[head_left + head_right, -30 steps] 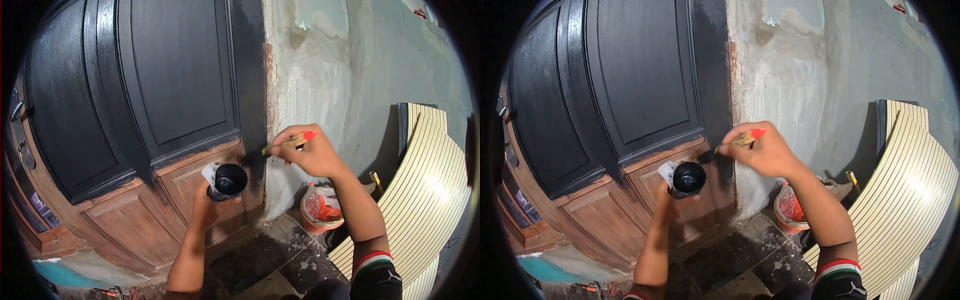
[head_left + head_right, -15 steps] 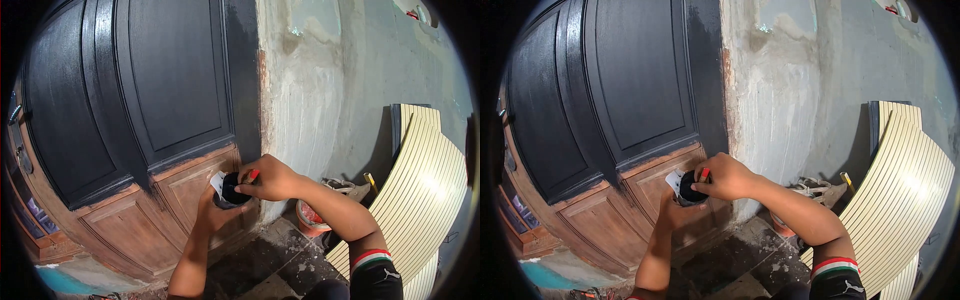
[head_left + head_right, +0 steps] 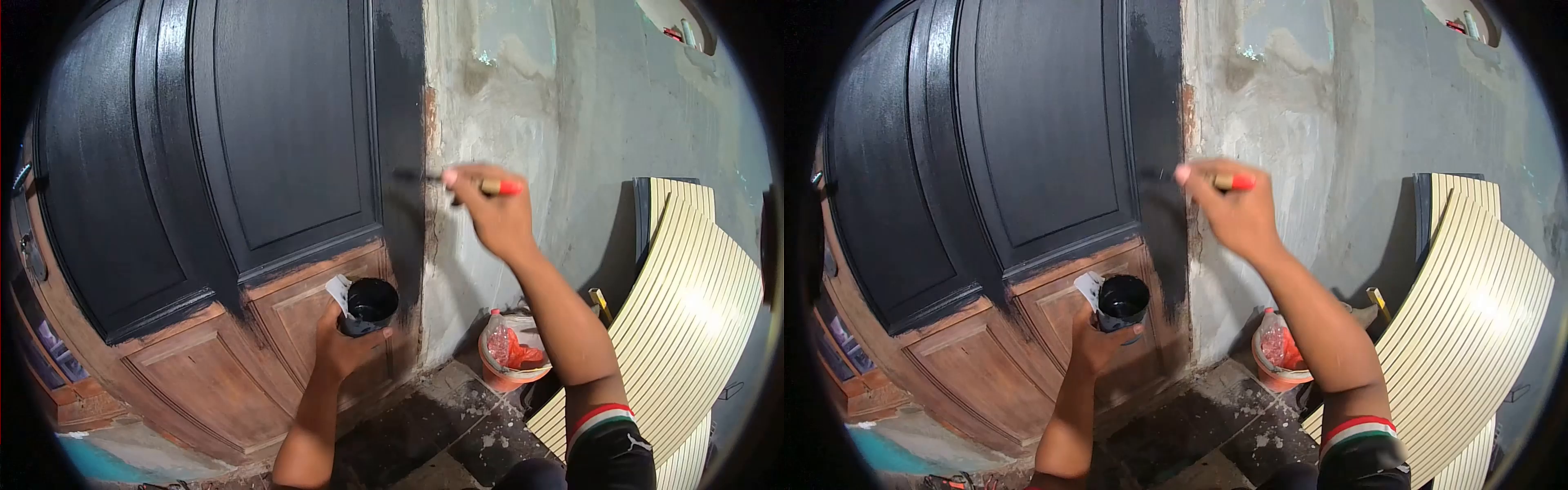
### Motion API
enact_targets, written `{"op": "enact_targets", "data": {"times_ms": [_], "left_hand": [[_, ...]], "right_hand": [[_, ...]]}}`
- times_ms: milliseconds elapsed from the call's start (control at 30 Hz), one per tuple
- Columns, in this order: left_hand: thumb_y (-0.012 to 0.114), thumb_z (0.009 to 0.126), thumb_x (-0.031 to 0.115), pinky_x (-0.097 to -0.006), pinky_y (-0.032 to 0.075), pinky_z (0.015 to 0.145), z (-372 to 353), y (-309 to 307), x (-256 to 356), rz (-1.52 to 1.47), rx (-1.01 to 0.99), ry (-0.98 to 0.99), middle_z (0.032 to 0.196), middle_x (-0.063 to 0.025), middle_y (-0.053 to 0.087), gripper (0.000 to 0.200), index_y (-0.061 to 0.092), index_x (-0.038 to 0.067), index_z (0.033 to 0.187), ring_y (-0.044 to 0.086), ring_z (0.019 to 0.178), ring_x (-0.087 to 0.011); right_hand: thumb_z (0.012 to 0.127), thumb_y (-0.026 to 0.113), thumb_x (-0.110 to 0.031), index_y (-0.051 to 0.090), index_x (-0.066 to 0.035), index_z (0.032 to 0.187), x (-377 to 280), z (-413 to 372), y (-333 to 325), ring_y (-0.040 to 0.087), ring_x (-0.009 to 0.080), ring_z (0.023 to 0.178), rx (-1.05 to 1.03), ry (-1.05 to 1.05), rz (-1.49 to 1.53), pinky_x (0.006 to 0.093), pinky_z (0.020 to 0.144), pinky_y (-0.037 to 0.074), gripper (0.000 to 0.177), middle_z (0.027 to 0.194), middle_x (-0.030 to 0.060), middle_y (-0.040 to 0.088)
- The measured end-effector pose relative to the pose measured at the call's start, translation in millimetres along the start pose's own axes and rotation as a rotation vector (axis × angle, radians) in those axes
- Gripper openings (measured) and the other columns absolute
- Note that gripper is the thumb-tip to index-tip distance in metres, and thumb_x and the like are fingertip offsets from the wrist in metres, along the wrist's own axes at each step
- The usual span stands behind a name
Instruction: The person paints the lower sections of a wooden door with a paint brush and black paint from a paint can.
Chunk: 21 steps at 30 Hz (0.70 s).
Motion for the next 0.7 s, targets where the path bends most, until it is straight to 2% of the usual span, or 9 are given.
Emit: {"op": "enact_targets", "data": {"times_ms": [167,267,400,533,633,700], "left_hand": [[0.100,0.075,0.009,-0.0355,0.056,0.103,0.0,-2.2,8.9,-0.063,-0.005,-0.026,0.125,-0.0084,0.074,0.067,0.067,0.002,0.133,0.071,0.115,-0.0193],[0.099,0.075,0.009,-0.0354,0.055,0.104,-1.8,-3.4,13.3,-0.070,-0.013,-0.053,0.125,-0.0084,0.074,0.067,0.067,0.002,0.134,0.071,0.115,-0.0192],[0.099,0.076,0.008,-0.0349,0.055,0.104,1.7,-8.6,14.3,-0.087,-0.016,0.000,0.125,-0.0085,0.074,0.068,0.066,0.002,0.135,0.071,0.115,-0.0193],[0.098,0.076,0.007,-0.0349,0.055,0.105,2.6,-13.4,8.5,-0.118,-0.005,-0.013,0.125,-0.0084,0.074,0.068,0.066,0.002,0.136,0.071,0.116,-0.0191],[0.098,0.076,0.007,-0.0350,0.055,0.105,3.6,-14.8,5.3,-0.097,0.002,-0.009,0.125,-0.0083,0.074,0.068,0.066,0.002,0.135,0.070,0.116,-0.0191],[0.099,0.075,0.007,-0.0352,0.055,0.105,4.5,-16.9,-0.3,-0.057,0.019,0.015,0.124,-0.0082,0.074,0.068,0.066,0.002,0.135,0.071,0.116,-0.0192]], "right_hand": [[0.098,0.083,-0.028,0.083,0.002,0.107,16.6,89.3,-24.1,0.071,0.0125,0.074,0.346,-0.130,0.029,0.0289,0.072,0.055,0.031,0.082,0.0082,0.079],[0.097,0.083,-0.027,0.084,0.000,0.105,40.2,116.6,-19.5,0.074,0.0145,0.076,0.388,-0.191,-0.046,0.0296,0.073,0.056,0.028,0.082,0.0093,0.080],[0.097,0.081,-0.023,0.084,0.000,0.104,65.3,93.3,-8.1,0.073,0.0145,0.076,0.295,-0.187,-0.264,0.0308,0.074,0.056,0.024,0.082,0.0094,0.080],[0.097,0.082,-0.022,0.084,-0.001,0.104,61.2,94.4,-18.9,0.067,0.0111,0.073,0.286,-0.155,-0.131,0.0287,0.071,0.053,0.022,0.080,0.0076,0.078],[0.097,0.082,-0.022,0.084,-0.001,0.105,37.7,118.1,-20.6,0.064,0.0101,0.072,0.367,-0.237,-0.030,0.0279,0.069,0.051,0.022,0.079,0.0063,0.077],[0.096,0.083,-0.022,0.084,-0.001,0.104,42.5,123.0,-15.6,0.066,0.0109,0.072,0.329,-0.238,-0.122,0.0284,0.069,0.052,0.023,0.079,0.0092,0.078]]}}
Point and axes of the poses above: each hand's wrist, its own z-axis towards the middle knuckle, its own y-axis out of the palm, x = y × z, the point moved 9 cm from there along z, towards the middle knuckle
